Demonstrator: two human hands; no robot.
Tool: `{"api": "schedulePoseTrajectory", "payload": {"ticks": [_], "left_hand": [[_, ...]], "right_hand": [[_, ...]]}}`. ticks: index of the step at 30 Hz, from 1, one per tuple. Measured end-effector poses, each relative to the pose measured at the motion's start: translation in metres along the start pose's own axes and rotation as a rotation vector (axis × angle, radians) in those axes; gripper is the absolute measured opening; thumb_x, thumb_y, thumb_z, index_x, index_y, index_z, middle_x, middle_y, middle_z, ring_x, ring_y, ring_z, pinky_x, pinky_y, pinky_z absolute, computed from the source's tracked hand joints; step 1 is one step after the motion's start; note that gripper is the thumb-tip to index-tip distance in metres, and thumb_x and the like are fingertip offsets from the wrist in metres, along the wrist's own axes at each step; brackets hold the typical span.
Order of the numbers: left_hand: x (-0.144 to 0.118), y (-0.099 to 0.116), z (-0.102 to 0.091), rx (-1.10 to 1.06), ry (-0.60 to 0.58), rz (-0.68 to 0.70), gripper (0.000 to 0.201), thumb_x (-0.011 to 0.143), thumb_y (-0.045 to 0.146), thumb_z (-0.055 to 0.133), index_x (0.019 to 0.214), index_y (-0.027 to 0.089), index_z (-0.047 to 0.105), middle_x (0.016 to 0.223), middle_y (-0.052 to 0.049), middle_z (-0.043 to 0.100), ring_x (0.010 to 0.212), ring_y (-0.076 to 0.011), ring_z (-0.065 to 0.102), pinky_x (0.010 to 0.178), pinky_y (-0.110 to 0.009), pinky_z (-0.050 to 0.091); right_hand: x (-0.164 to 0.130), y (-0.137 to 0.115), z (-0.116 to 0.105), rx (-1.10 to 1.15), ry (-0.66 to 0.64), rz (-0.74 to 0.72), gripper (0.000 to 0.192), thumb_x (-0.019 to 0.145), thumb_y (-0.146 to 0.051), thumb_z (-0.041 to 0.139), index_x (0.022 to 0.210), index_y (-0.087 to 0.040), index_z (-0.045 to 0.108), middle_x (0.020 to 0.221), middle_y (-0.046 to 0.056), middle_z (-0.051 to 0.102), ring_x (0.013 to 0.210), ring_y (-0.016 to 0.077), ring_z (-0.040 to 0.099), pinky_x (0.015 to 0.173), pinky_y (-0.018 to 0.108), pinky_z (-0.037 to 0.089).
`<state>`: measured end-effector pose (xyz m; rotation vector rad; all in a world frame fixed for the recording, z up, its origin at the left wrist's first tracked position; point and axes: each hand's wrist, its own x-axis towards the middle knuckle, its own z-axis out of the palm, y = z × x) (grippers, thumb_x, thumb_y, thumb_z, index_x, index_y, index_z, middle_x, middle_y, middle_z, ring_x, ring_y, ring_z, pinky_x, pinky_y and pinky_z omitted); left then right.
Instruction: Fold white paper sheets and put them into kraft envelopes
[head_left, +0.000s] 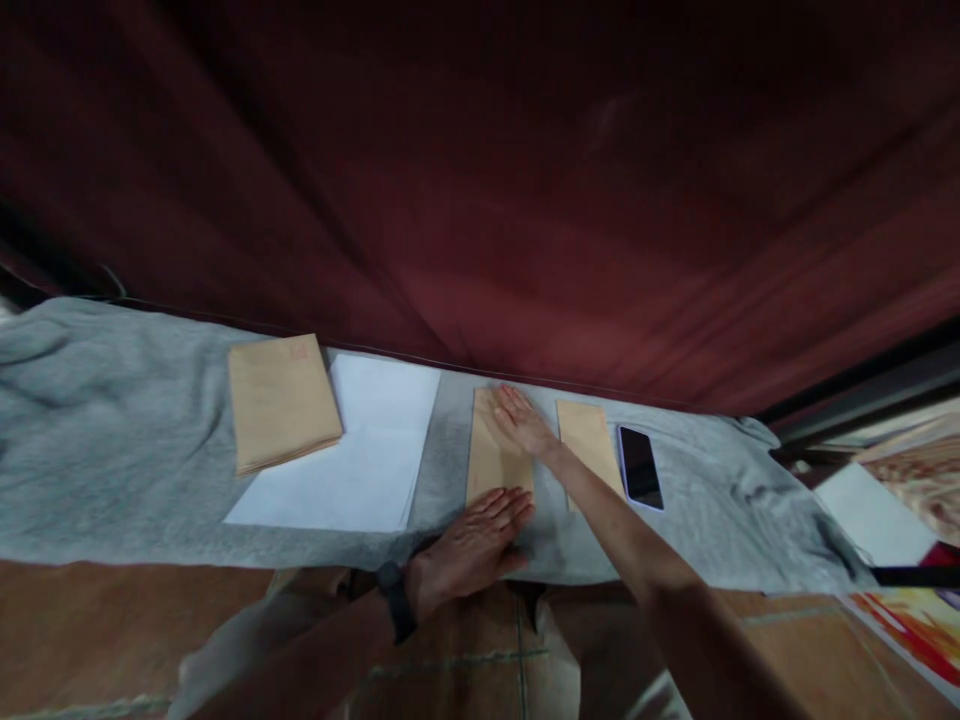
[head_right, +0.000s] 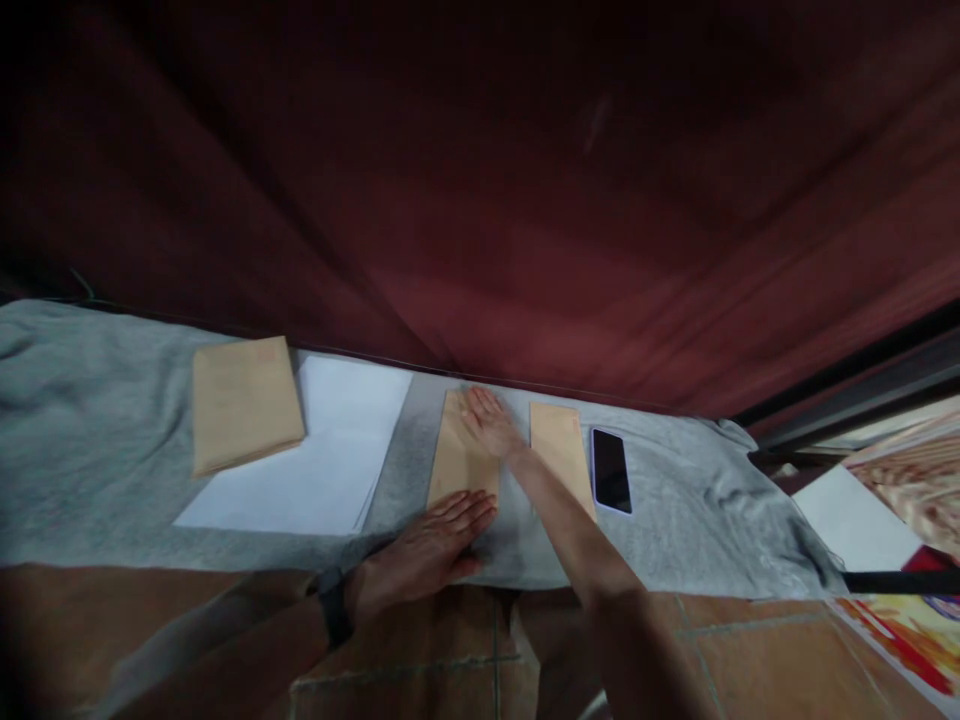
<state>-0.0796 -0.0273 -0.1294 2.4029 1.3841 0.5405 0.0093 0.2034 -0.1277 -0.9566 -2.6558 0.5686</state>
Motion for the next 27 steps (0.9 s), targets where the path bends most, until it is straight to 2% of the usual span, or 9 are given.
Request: {"api": "schedulePoseTrajectory", "payload": {"ticks": [2,5,9,13,17,21,27], "left_hand": [[-0.004,-0.001,0.0,-0.028,-0.006,0.011,0.074,0.101,0.048,0.055,0.163,0.02,0.026,0.168,-0.013,0.034,0.156,-0.0246,0.03,0.129,-0.044,0.025],[-0.008,-0.002,-0.001,-0.061,-0.022,-0.002,0.077,0.1,0.045,0.058,0.164,0.021,0.023,0.169,-0.012,0.031,0.157,-0.0249,0.029,0.129,-0.044,0.023],[-0.009,-0.001,-0.003,-0.083,-0.052,-0.014,0.073,0.101,0.044,0.058,0.163,0.021,0.027,0.169,-0.011,0.03,0.157,-0.0243,0.027,0.13,-0.043,0.022],[-0.008,-0.002,-0.003,-0.064,-0.063,-0.026,0.072,0.102,0.049,0.055,0.162,0.021,0.03,0.168,-0.011,0.031,0.157,-0.0247,0.029,0.129,-0.043,0.022],[-0.007,-0.001,-0.004,-0.062,-0.037,-0.029,0.066,0.101,0.054,0.054,0.157,0.021,0.041,0.163,-0.012,0.042,0.152,-0.0266,0.038,0.127,-0.044,0.027],[-0.005,0.003,-0.01,-0.067,-0.051,-0.064,0.06,0.096,0.048,0.063,0.147,0.017,0.055,0.154,-0.015,0.054,0.143,-0.0296,0.051,0.121,-0.046,0.037],[-0.006,0.004,-0.014,-0.082,-0.046,-0.051,0.041,0.093,0.043,0.067,0.128,0.022,0.069,0.136,-0.01,0.07,0.13,-0.0277,0.063,0.112,-0.041,0.047]], "right_hand": [[0.017,-0.001,0.006,-0.113,-0.044,-0.005,0.065,0.108,-0.05,0.024,0.16,-0.012,0.039,0.166,0.013,0.036,0.157,0.0239,0.029,0.131,0.047,0.02],[0.021,-0.002,0.012,-0.207,-0.069,-0.039,0.065,0.109,-0.048,0.021,0.162,-0.013,0.032,0.168,0.011,0.031,0.157,0.0235,0.027,0.131,0.047,0.017],[0.0,-0.004,0.012,-0.215,-0.177,-0.142,0.063,0.11,-0.047,0.017,0.165,-0.018,0.026,0.171,0.006,0.025,0.159,0.0204,0.021,0.132,0.045,0.014],[-0.031,-0.018,0.008,-0.172,-0.276,-0.211,0.058,0.11,-0.046,0.021,0.164,-0.026,0.028,0.171,0.0,0.025,0.16,0.0196,0.017,0.132,0.046,0.011],[-0.063,-0.038,0.002,-0.077,-0.373,-0.251,0.055,0.111,-0.046,0.021,0.163,-0.028,0.029,0.171,-0.002,0.024,0.16,0.0172,0.014,0.133,0.045,0.006],[-0.091,-0.051,-0.003,0.05,-0.435,-0.252,0.058,0.112,-0.05,0.016,0.163,-0.026,0.031,0.172,-0.001,0.024,0.16,0.0161,0.013,0.133,0.043,0.002],[-0.119,-0.058,-0.006,0.269,-0.421,-0.234,0.058,0.111,-0.054,0.016,0.154,-0.03,0.047,0.163,0.001,0.044,0.156,0.0138,0.03,0.132,0.046,0.01]]}}
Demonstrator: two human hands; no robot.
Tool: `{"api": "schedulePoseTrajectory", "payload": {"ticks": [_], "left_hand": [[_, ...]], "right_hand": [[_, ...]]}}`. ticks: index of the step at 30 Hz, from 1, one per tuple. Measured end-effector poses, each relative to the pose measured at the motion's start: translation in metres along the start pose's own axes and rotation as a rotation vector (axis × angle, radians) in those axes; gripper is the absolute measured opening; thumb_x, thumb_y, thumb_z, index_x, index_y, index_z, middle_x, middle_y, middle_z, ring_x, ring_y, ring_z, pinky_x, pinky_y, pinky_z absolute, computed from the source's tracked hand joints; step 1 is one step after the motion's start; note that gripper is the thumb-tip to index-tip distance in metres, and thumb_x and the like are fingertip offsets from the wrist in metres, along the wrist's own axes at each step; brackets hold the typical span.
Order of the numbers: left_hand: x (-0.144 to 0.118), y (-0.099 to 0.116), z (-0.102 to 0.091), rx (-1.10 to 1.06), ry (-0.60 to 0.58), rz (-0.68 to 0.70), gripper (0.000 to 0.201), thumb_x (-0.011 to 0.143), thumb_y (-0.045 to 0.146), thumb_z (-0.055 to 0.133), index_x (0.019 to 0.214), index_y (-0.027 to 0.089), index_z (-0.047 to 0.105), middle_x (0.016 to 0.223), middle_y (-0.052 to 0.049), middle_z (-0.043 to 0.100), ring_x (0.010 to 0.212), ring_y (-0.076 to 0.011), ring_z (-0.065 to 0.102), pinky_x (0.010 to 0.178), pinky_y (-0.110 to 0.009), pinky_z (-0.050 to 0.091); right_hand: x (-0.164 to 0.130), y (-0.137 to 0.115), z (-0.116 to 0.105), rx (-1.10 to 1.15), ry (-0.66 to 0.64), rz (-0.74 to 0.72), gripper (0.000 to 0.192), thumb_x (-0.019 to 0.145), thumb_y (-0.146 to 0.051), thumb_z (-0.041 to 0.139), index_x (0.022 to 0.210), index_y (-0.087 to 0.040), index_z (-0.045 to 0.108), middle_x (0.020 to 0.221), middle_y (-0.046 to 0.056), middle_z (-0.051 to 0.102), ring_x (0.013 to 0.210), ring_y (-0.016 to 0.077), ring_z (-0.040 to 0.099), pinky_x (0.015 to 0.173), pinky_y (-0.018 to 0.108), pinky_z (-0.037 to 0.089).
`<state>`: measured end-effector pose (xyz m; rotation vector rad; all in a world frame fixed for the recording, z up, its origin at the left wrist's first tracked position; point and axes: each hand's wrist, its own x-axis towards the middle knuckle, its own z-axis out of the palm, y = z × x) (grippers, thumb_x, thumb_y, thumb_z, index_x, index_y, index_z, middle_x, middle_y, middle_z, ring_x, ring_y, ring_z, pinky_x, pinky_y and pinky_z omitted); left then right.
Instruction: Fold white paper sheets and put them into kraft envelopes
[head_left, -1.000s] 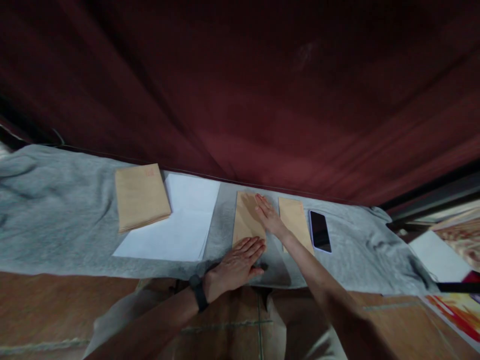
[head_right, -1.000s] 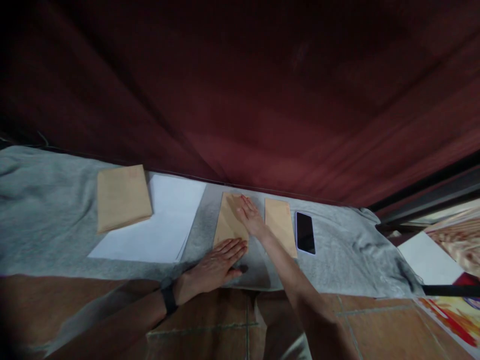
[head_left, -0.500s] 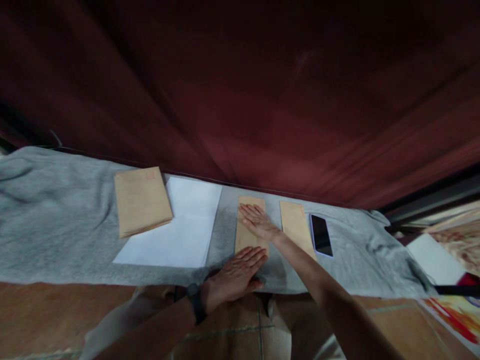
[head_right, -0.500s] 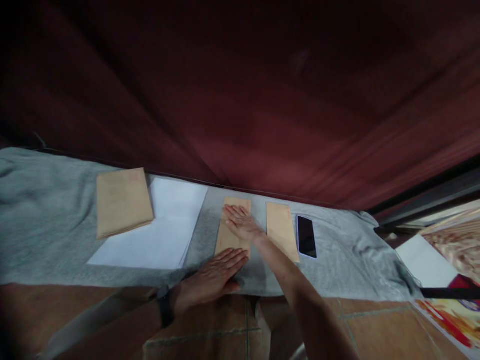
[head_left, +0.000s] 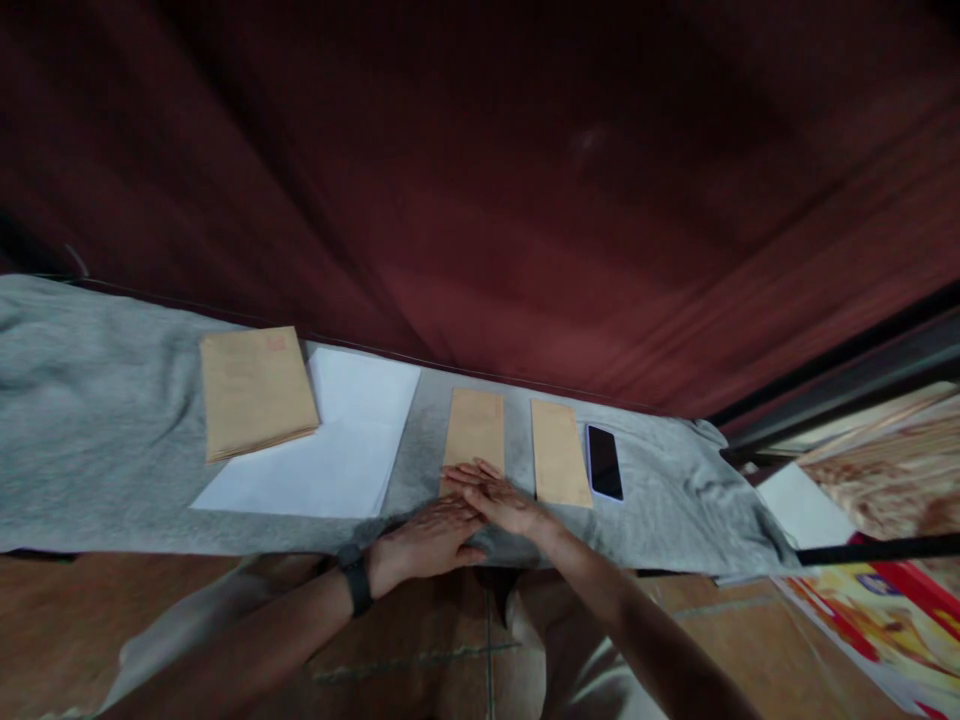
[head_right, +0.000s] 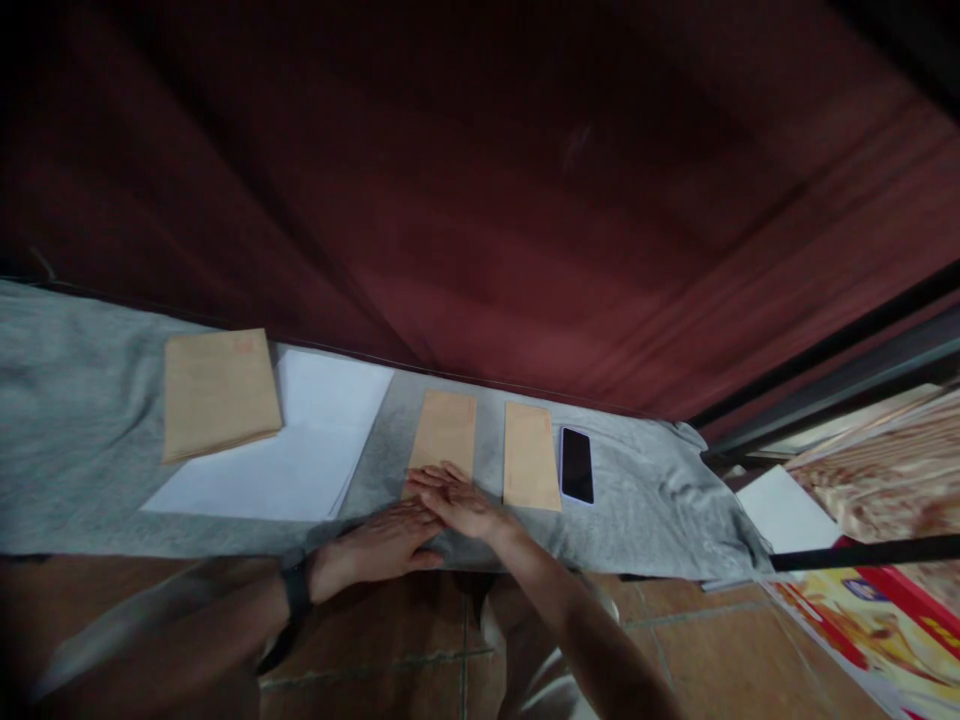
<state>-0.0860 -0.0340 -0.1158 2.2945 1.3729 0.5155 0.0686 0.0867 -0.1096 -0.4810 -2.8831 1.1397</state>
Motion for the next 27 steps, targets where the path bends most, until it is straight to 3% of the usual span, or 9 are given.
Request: {"api": "schedulePoseTrajectory", "payload": {"ticks": [6,10,12,14,17,19,22,24,27], "left_hand": [[-0.004,0.0,-0.008,-0.045,-0.041,0.039,0.046,0.087,0.04,0.072,0.131,0.025,0.068,0.134,-0.009,0.071,0.126,-0.03,0.066,0.111,-0.044,0.049],[-0.003,-0.001,-0.029,-0.244,-0.073,0.081,0.035,0.094,0.037,0.064,0.128,0.031,0.072,0.131,-0.003,0.074,0.123,-0.0236,0.068,0.107,-0.035,0.051],[-0.002,-0.005,-0.038,-0.336,0.024,0.011,0.031,0.101,0.037,0.053,0.121,0.031,0.075,0.119,-0.001,0.078,0.112,-0.0196,0.073,0.1,-0.031,0.055],[0.001,-0.013,-0.045,-0.357,0.207,-0.099,0.037,0.105,0.039,0.043,0.121,0.028,0.075,0.118,-0.002,0.079,0.108,-0.0189,0.074,0.096,-0.031,0.057],[0.007,-0.033,-0.046,-0.215,0.45,-0.213,0.043,0.106,0.04,0.038,0.13,0.021,0.069,0.132,-0.008,0.073,0.12,-0.0216,0.069,0.106,-0.037,0.054],[0.015,-0.045,-0.041,-0.067,0.479,-0.244,0.046,0.106,0.038,0.035,0.138,0.018,0.063,0.144,-0.011,0.065,0.132,-0.0229,0.061,0.115,-0.041,0.048],[0.034,-0.058,-0.029,0.097,0.378,-0.214,0.05,0.107,0.033,0.032,0.152,0.017,0.049,0.159,-0.012,0.05,0.147,-0.0216,0.046,0.122,-0.043,0.04],[0.052,-0.063,-0.02,0.175,0.281,-0.163,0.052,0.107,0.033,0.032,0.156,0.016,0.042,0.164,-0.012,0.041,0.153,-0.0213,0.036,0.126,-0.044,0.033],[0.082,-0.07,-0.008,0.258,0.159,-0.118,0.053,0.107,0.037,0.034,0.156,0.02,0.042,0.168,-0.01,0.036,0.157,-0.022,0.026,0.128,-0.048,0.023]], "right_hand": [[-0.016,-0.011,0.007,0.211,0.075,0.006,0.069,0.107,-0.065,0.012,0.143,-0.032,0.061,0.15,0.0,0.06,0.147,0.0147,0.045,0.132,0.044,0.011],[-0.025,-0.011,0.012,0.528,0.226,0.094,0.075,0.105,-0.069,0.017,0.127,-0.026,0.074,0.135,0.007,0.072,0.135,0.023,0.06,0.124,0.045,0.035],[-0.027,-0.007,0.017,0.659,0.374,0.129,0.08,0.105,-0.066,0.01,0.13,-0.021,0.071,0.133,0.012,0.072,0.126,0.0255,0.066,0.113,0.044,0.049],[-0.026,-0.001,0.021,0.666,0.538,0.169,0.082,0.105,-0.061,0.004,0.13,-0.016,0.068,0.131,0.018,0.071,0.118,0.0263,0.07,0.102,0.043,0.055],[-0.021,0.004,0.027,0.539,0.708,0.26,0.069,0.107,-0.055,0.015,0.11,-0.016,0.072,0.107,0.017,0.076,0.097,0.0248,0.073,0.088,0.038,0.059],[-0.018,0.002,0.03,0.44,0.701,0.275,0.05,0.106,-0.049,0.033,0.096,-0.02,0.073,0.095,0.011,0.076,0.09,0.0229,0.072,0.084,0.035,0.058],[-0.016,-0.008,0.029,0.16,0.535,0.172,0.023,0.101,-0.032,0.052,0.093,-0.025,0.072,0.098,0.006,0.076,0.098,0.0212,0.07,0.094,0.033,0.053],[-0.015,-0.015,0.024,-0.027,0.438,0.094,0.019,0.099,-0.023,0.055,0.093,-0.024,0.073,0.101,0.005,0.075,0.102,0.0208,0.069,0.102,0.035,0.049],[-0.016,-0.021,0.016,-0.097,0.381,0.042,0.016,0.098,-0.019,0.058,0.096,-0.023,0.073,0.103,0.004,0.075,0.103,0.0188,0.068,0.103,0.032,0.048]]}}
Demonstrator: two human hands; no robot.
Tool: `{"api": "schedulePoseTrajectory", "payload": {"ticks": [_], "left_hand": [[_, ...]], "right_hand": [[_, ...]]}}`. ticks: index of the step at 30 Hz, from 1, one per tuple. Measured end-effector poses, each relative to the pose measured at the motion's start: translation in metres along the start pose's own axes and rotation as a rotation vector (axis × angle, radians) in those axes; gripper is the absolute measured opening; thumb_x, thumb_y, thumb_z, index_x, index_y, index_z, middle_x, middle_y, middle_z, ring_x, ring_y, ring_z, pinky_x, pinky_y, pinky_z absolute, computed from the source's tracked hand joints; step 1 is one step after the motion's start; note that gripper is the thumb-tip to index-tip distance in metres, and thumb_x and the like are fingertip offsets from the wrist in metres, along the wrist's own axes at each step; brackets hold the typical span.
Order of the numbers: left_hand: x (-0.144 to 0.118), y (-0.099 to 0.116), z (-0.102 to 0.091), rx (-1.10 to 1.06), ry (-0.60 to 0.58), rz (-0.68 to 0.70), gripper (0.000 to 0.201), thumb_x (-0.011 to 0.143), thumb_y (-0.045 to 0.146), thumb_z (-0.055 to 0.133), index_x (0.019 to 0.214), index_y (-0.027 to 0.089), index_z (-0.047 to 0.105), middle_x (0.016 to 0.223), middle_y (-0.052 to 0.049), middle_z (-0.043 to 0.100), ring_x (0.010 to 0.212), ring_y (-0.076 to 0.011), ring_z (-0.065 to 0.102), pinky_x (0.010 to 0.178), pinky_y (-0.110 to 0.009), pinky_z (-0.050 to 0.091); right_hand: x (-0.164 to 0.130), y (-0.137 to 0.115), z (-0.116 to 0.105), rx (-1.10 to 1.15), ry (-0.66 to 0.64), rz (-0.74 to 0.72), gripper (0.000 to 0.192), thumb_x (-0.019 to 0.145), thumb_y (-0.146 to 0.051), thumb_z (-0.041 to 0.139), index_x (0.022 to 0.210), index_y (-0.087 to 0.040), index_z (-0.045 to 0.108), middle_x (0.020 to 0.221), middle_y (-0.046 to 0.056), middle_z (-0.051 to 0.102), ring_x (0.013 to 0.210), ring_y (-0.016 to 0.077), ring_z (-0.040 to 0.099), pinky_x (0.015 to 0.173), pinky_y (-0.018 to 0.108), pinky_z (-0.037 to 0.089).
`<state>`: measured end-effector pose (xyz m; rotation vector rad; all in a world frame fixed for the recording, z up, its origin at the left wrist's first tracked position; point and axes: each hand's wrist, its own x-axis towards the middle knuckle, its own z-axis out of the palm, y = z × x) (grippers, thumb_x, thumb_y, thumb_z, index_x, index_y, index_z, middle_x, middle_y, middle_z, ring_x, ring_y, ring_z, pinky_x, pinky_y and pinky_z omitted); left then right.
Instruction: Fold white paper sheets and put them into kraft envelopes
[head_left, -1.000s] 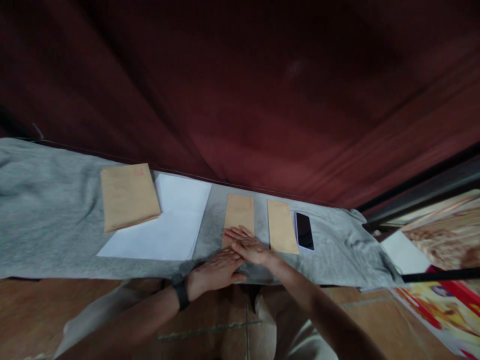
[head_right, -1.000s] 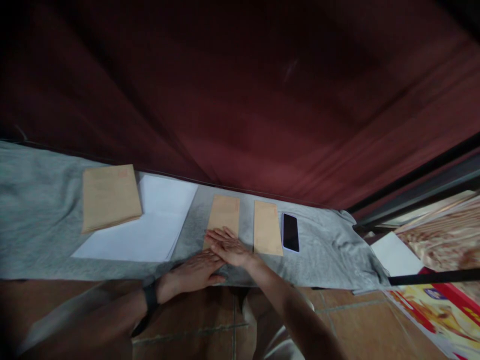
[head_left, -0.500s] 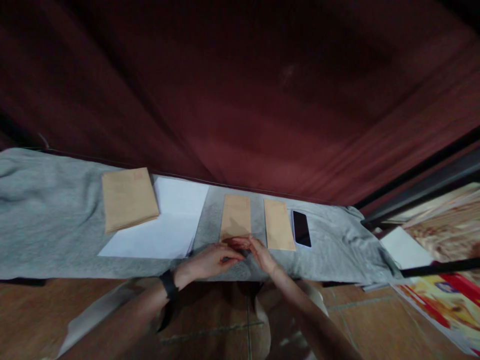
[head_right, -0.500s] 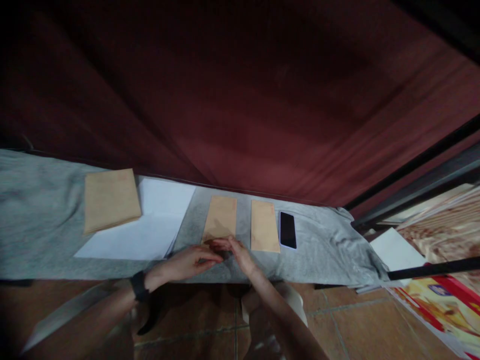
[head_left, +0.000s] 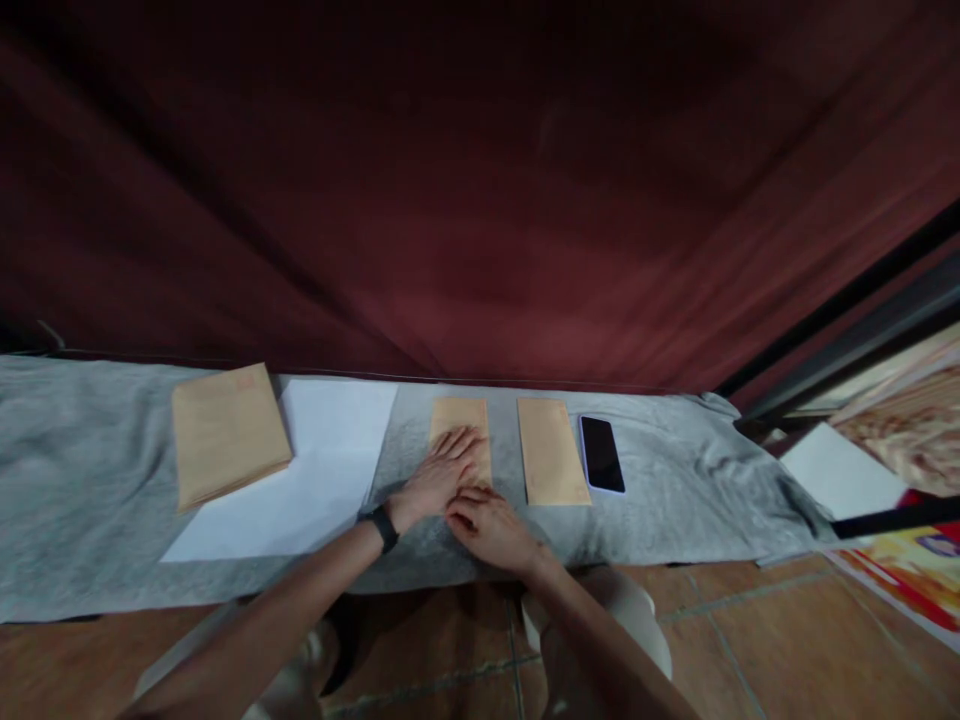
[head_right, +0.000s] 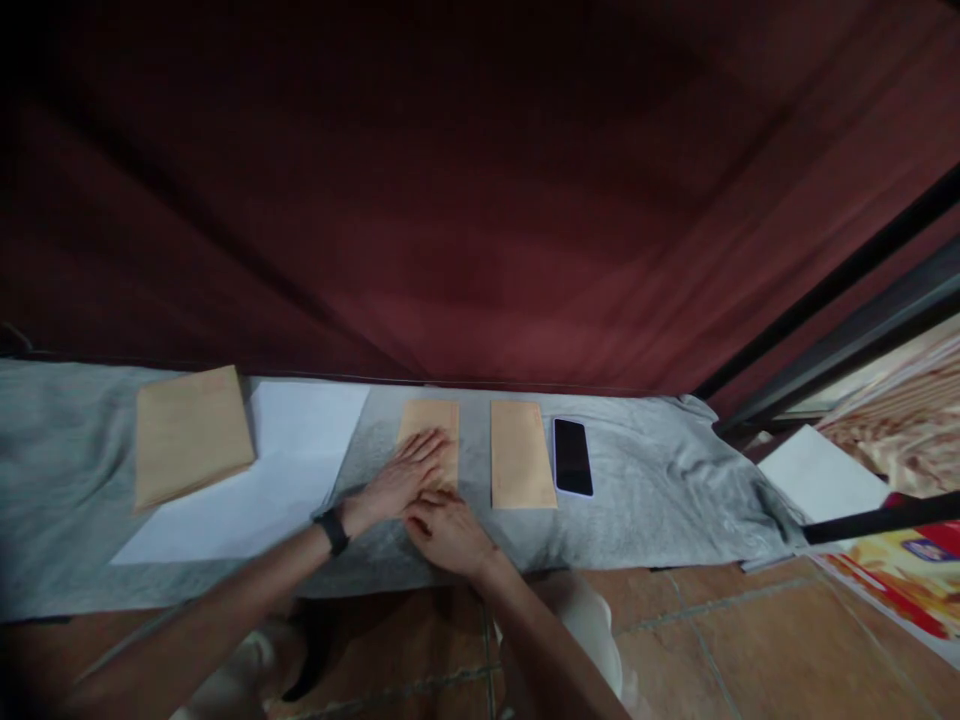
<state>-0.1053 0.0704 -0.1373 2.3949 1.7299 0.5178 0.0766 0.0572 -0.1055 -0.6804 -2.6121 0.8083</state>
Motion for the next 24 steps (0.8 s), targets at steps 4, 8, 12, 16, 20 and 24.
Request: {"api": "schedulePoseTrajectory", "payload": {"ticks": [4,8,12,16,20,24], "left_hand": [[0.037,-0.004,0.013,0.067,-0.014,-0.036,0.053,0.105,0.042,0.036,0.155,0.027,0.045,0.166,-0.006,0.04,0.157,-0.024,0.028,0.129,-0.05,0.016],[0.06,-0.014,0.014,0.094,0.023,-0.127,0.058,0.104,0.043,0.033,0.158,0.022,0.042,0.166,-0.008,0.04,0.156,-0.0254,0.029,0.129,-0.049,0.016],[0.068,-0.032,0.009,0.135,0.027,-0.232,0.062,0.104,0.041,0.027,0.158,0.014,0.04,0.165,-0.012,0.039,0.157,-0.0267,0.028,0.129,-0.049,0.018],[0.067,-0.045,0.003,0.169,0.03,-0.352,0.065,0.105,0.039,0.019,0.158,0.007,0.039,0.165,-0.016,0.039,0.157,-0.0269,0.028,0.128,-0.047,0.02],[0.051,-0.043,0.001,0.176,0.053,-0.391,0.063,0.106,0.039,0.02,0.158,0.008,0.038,0.166,-0.017,0.037,0.157,-0.0285,0.028,0.127,-0.049,0.023],[0.014,-0.02,0.005,0.144,0.013,-0.325,0.062,0.107,0.044,0.023,0.16,0.015,0.035,0.168,-0.016,0.032,0.158,-0.0305,0.023,0.125,-0.055,0.025]], "right_hand": [[-0.001,0.004,-0.009,0.043,-0.068,-0.027,0.015,0.097,-0.017,0.059,0.101,-0.023,0.072,0.107,0.002,0.075,0.106,0.017,0.068,0.103,0.03,0.047],[-0.002,0.006,-0.012,0.023,-0.103,-0.031,0.015,0.097,-0.019,0.061,0.107,-0.024,0.072,0.114,0.003,0.075,0.111,0.0172,0.067,0.106,0.03,0.045],[-0.001,0.006,-0.013,0.023,-0.127,-0.045,0.018,0.097,-0.018,0.06,0.108,-0.023,0.073,0.115,0.003,0.075,0.112,0.017,0.067,0.106,0.029,0.046],[-0.001,0.008,-0.012,0.055,-0.126,-0.036,0.021,0.095,-0.017,0.06,0.107,-0.025,0.075,0.114,0.002,0.076,0.11,0.0169,0.068,0.103,0.028,0.048],[0.002,0.016,-0.01,0.182,-0.041,0.036,0.023,0.097,-0.021,0.057,0.107,-0.027,0.077,0.108,0.001,0.078,0.1,0.017,0.072,0.093,0.027,0.053],[0.011,0.035,-0.011,0.271,0.26,0.253,0.031,0.1,-0.025,0.049,0.113,-0.026,0.077,0.11,0.004,0.078,0.095,0.0196,0.073,0.084,0.03,0.058]]}}
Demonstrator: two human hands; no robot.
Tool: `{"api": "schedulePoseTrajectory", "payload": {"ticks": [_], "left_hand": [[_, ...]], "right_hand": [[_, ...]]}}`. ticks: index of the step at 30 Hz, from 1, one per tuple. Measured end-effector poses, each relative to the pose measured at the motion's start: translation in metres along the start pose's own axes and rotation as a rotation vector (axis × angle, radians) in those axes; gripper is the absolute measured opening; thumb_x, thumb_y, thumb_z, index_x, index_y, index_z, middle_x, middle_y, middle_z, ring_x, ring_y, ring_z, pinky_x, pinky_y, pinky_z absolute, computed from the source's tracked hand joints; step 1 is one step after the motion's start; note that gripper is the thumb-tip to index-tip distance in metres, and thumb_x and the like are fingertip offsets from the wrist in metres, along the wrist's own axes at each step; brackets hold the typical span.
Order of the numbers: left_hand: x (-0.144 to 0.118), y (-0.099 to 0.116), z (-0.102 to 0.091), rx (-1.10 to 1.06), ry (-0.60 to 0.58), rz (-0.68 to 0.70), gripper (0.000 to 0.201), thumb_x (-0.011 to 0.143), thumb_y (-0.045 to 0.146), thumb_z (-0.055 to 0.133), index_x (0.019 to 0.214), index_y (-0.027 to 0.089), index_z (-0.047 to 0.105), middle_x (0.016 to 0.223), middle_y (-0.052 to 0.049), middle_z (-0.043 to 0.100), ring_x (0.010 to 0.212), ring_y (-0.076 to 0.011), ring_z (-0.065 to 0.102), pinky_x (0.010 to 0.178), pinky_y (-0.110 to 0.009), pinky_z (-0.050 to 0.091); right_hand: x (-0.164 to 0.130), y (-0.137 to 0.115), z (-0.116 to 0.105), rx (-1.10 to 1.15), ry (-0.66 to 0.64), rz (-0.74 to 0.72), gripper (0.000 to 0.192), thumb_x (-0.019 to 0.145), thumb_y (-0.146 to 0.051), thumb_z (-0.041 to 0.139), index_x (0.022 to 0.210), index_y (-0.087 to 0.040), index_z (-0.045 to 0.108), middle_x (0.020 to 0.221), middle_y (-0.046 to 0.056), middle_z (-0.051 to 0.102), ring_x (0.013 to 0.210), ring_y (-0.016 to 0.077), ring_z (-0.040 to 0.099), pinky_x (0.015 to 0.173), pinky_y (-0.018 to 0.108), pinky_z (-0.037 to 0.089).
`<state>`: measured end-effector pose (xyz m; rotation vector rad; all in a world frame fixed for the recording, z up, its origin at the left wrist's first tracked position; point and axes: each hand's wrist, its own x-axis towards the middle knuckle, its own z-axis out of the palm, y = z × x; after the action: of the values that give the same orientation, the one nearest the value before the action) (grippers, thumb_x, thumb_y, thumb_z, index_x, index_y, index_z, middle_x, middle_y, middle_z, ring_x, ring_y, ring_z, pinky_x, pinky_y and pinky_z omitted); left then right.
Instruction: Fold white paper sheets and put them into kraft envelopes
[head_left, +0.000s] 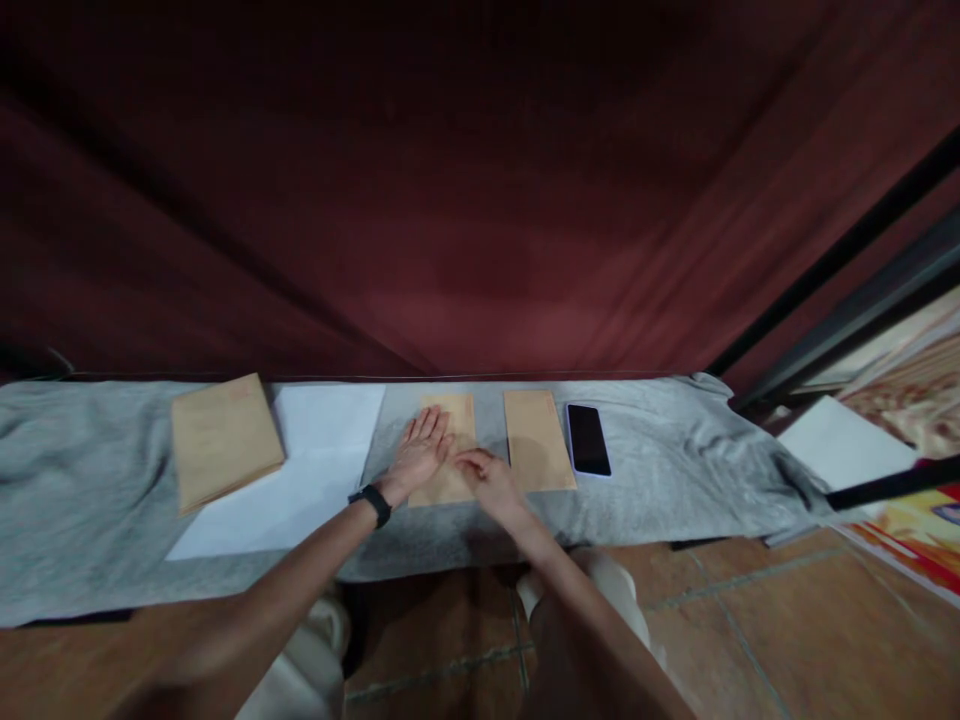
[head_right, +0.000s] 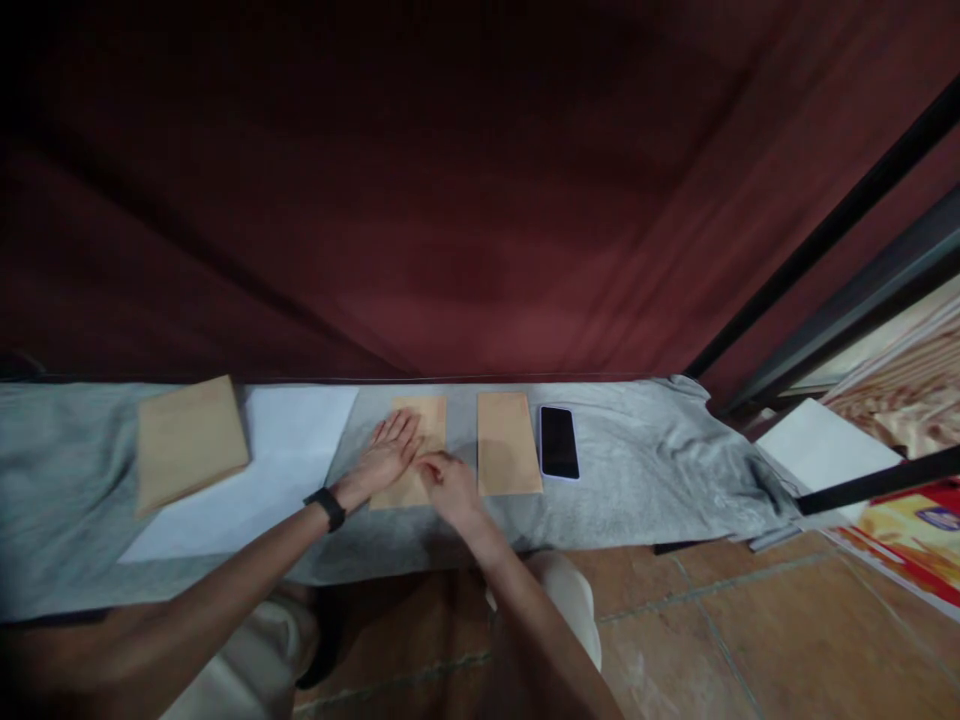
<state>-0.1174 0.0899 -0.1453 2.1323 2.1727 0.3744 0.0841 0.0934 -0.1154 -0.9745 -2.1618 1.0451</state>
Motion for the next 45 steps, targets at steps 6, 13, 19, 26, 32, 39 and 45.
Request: {"api": "schedulePoseTrajectory", "payload": {"ticks": [6,13,19,26,32,39,45], "left_hand": [[-0.069,0.021,-0.006,0.004,-0.074,0.226,0.056,0.108,0.049,0.028,0.159,0.029,0.039,0.171,-0.007,0.028,0.159,-0.0287,0.019,0.127,-0.056,0.02],[-0.088,0.017,-0.015,0.041,-0.046,0.291,0.057,0.108,0.05,0.031,0.157,0.023,0.043,0.166,-0.01,0.039,0.156,-0.0257,0.029,0.127,-0.052,0.02],[-0.092,0.021,-0.014,-0.009,0.025,0.27,0.053,0.106,0.047,0.04,0.153,0.024,0.048,0.16,-0.01,0.048,0.154,-0.0237,0.035,0.128,-0.051,0.019],[-0.092,0.021,-0.011,-0.041,0.045,0.248,0.05,0.103,0.043,0.048,0.149,0.023,0.053,0.158,-0.008,0.052,0.152,-0.0222,0.038,0.128,-0.049,0.019],[-0.093,0.022,-0.017,-0.071,0.032,0.231,0.049,0.103,0.041,0.05,0.147,0.022,0.054,0.157,-0.008,0.053,0.15,-0.0218,0.04,0.128,-0.048,0.02],[-0.094,0.021,-0.017,-0.082,0.044,0.244,0.049,0.103,0.042,0.05,0.148,0.023,0.054,0.157,-0.009,0.053,0.15,-0.0214,0.041,0.127,-0.048,0.022],[-0.096,0.024,-0.016,-0.058,0.063,0.221,0.047,0.106,0.039,0.043,0.148,0.023,0.053,0.155,-0.009,0.055,0.149,-0.0217,0.043,0.127,-0.049,0.026]], "right_hand": [[0.009,0.011,0.008,-0.113,0.159,0.141,0.04,0.098,-0.018,0.043,0.124,-0.025,0.072,0.122,0.009,0.074,0.111,0.0238,0.07,0.101,0.038,0.055],[0.003,0.0,0.042,-0.211,0.193,0.093,0.048,0.093,-0.008,0.041,0.132,-0.018,0.067,0.143,0.013,0.063,0.135,0.024,0.057,0.116,0.044,0.045],[0.0,0.005,0.045,-0.092,0.319,0.054,0.049,0.085,-0.004,0.042,0.121,-0.017,0.073,0.13,0.013,0.071,0.122,0.0224,0.065,0.112,0.041,0.048],[-0.002,0.007,0.045,-0.082,0.354,-0.016,0.05,0.081,-0.001,0.044,0.115,-0.019,0.076,0.119,0.009,0.076,0.115,0.02,0.069,0.107,0.036,0.051],[-0.002,0.011,0.047,-0.077,0.369,-0.04,0.049,0.081,0.0,0.044,0.114,-0.017,0.076,0.121,0.012,0.075,0.115,0.0209,0.069,0.106,0.037,0.052],[-0.002,0.014,0.049,-0.088,0.377,-0.045,0.046,0.083,0.0,0.044,0.112,-0.017,0.076,0.12,0.012,0.076,0.114,0.0199,0.069,0.106,0.036,0.052],[-0.002,0.014,0.051,-0.114,0.374,-0.036,0.042,0.085,-0.002,0.046,0.109,-0.018,0.076,0.119,0.01,0.076,0.112,0.0197,0.07,0.106,0.036,0.052]]}}
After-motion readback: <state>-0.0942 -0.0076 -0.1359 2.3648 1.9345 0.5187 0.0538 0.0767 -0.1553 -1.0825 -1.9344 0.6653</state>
